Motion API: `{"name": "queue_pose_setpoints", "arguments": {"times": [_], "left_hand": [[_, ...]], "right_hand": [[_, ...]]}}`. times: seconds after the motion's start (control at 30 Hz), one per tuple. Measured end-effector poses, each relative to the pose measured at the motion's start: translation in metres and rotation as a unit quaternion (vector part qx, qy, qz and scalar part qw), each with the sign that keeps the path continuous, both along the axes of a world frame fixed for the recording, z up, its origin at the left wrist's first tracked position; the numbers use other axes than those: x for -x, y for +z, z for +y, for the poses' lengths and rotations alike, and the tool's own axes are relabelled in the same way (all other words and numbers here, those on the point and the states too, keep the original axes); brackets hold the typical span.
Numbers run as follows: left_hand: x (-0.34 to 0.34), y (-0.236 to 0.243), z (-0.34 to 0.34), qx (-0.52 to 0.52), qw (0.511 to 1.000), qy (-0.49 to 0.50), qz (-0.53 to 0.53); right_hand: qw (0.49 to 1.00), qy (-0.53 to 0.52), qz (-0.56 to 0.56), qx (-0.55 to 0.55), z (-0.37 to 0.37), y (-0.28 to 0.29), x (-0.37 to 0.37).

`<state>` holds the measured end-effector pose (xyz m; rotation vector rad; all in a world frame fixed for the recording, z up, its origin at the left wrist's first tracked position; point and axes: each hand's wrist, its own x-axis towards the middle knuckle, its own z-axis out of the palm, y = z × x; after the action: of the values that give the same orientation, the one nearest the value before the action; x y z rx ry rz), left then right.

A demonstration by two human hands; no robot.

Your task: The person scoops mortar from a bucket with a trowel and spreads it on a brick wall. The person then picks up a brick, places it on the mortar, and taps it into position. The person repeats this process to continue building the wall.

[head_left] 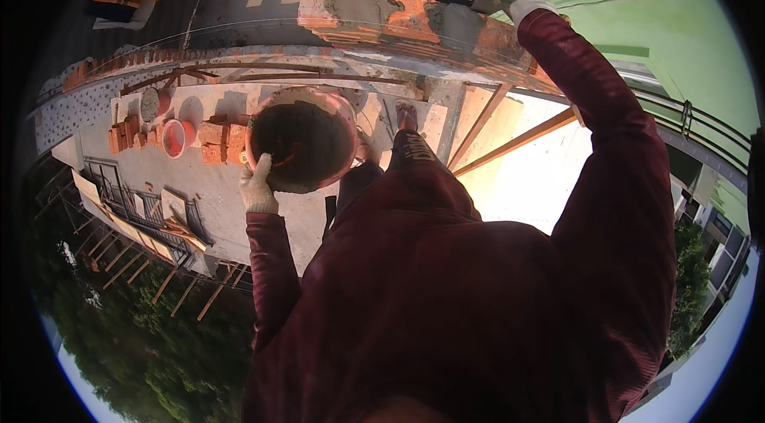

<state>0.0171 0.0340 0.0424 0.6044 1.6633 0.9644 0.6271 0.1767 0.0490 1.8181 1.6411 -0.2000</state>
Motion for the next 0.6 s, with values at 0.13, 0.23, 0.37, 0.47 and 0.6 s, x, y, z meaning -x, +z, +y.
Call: {"name": "queue_pose_setpoints", "arguments": {"times": [0.13,0.23,0.37,0.47,0.6], "left_hand": [[-0.009,0.016,0.011,-0.006,0.999,-0.047,0.0],[-0.013,0.019,0.022,-0.002,0.997,-0.065,0.033],[-0.009,0.033,0.052,-0.025,0.981,-0.179,0.076],[-0.007,0.044,0.07,-0.022,0.972,-0.232,0.023],[-0.023,0.094,0.089,-0.051,0.95,-0.307,0.034]], "right_hand": [[0.998,-0.036,-0.024,-0.035,-0.031,0.067,-0.018],[0.991,0.005,0.116,-0.062,-0.08,0.135,0.001],[0.916,0.143,0.366,-0.081,-0.126,0.157,0.126],[0.901,0.256,0.301,-0.179,-0.121,0.113,0.232],[0.892,0.272,0.233,-0.274,-0.08,0.081,0.307]]}}
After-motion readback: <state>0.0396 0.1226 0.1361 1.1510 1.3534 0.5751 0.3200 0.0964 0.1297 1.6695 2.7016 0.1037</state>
